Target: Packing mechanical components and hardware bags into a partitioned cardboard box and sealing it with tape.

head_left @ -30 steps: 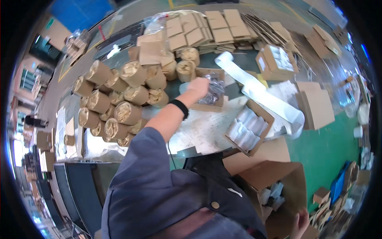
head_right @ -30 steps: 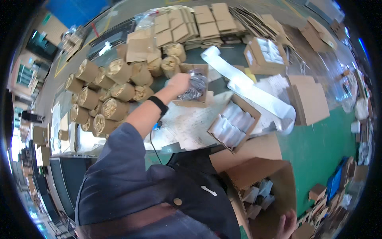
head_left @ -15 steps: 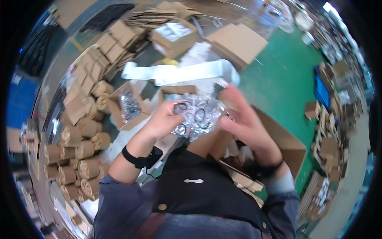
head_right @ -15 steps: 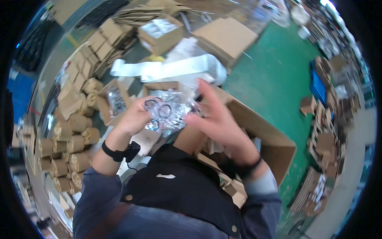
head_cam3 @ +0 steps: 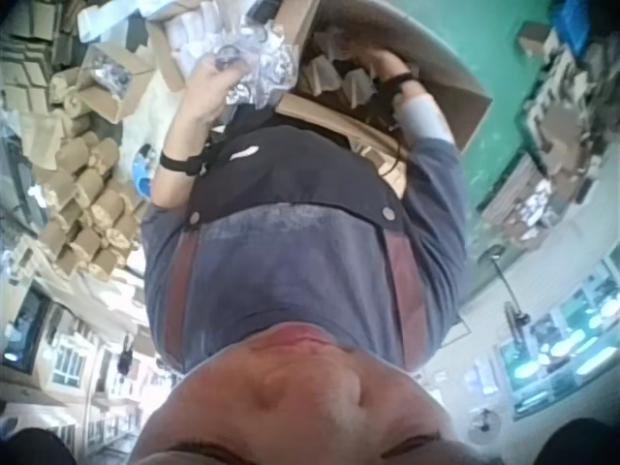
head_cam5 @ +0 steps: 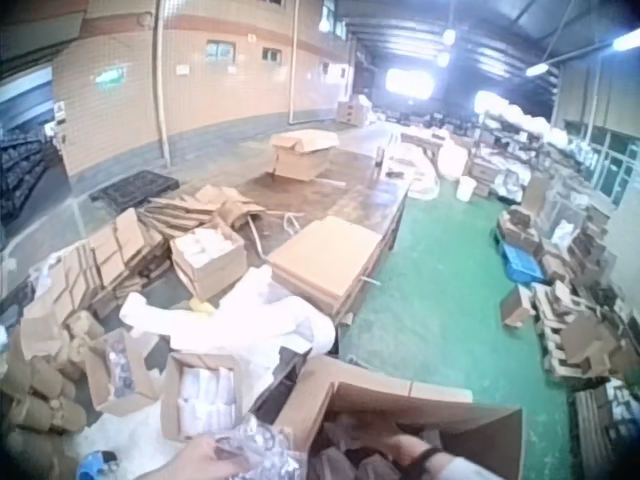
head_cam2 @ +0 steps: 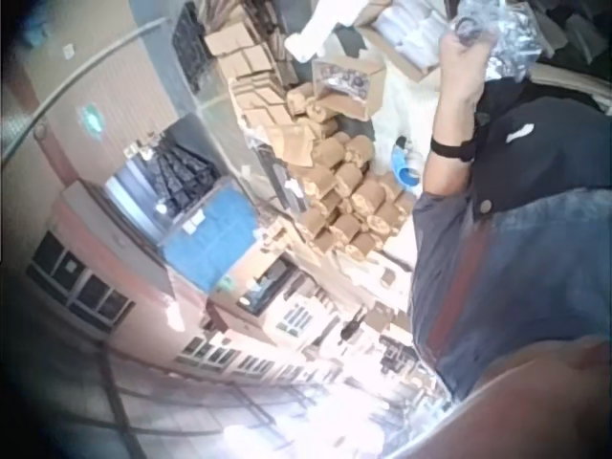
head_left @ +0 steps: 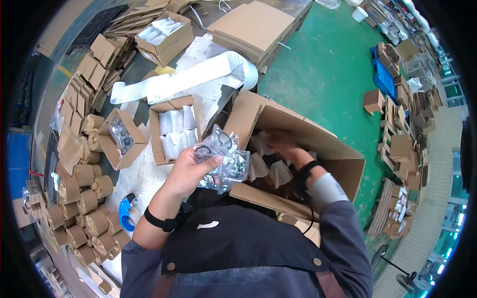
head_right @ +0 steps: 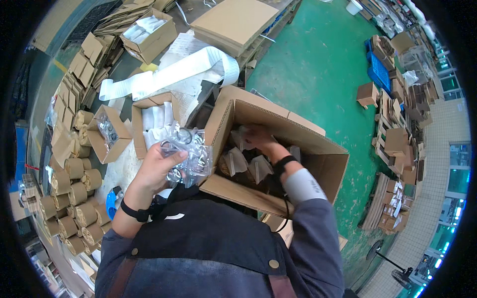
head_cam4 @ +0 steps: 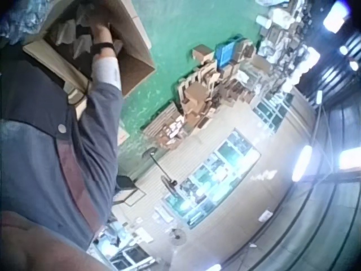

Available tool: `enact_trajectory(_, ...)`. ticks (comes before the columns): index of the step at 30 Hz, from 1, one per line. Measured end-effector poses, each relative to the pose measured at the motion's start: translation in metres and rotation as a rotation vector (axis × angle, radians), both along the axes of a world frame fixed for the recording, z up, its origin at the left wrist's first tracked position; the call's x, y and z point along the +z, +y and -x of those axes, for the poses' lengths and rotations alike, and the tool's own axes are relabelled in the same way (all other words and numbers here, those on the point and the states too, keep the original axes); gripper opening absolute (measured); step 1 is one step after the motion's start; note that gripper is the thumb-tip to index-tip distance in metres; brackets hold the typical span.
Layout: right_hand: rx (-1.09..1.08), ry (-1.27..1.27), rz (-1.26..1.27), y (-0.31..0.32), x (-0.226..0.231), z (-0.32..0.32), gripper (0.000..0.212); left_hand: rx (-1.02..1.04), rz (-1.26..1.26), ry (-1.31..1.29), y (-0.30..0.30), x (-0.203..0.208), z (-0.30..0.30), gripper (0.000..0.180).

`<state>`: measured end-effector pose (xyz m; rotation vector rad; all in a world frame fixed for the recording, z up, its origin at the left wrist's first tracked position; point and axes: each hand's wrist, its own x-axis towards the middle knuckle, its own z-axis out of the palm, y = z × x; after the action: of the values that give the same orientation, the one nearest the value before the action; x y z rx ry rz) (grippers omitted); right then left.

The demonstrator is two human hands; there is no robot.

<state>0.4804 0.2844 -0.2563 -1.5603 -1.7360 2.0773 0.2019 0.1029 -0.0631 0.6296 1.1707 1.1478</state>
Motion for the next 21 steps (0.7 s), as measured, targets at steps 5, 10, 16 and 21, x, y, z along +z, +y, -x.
enact_trajectory(5, 0.152, 0.054, -0.628, -0.019, 0.064, 0.014, 0.037, -0.137, 0.117, -0.019, 0.008, 0.009, -0.029, 0.028)
enact_trajectory(10, 0.012, 0.651, 0.029, -0.049, 0.205, 0.011, 0.039, -0.372, 0.128, 0.096, 0.021, 0.012, -0.064, 0.027)
enact_trajectory(16, -0.243, -0.038, -0.036, -0.025, 0.104, -0.044, 0.021, -0.469, 0.158, 0.157, 0.012, 0.003, -0.07, 0.024)
enact_trajectory(21, -0.127, -0.254, -0.249, -0.024, 0.015, -0.06, 0.022, -0.334, 0.172, 0.096, 0.005, -0.002, -0.075, 0.028)
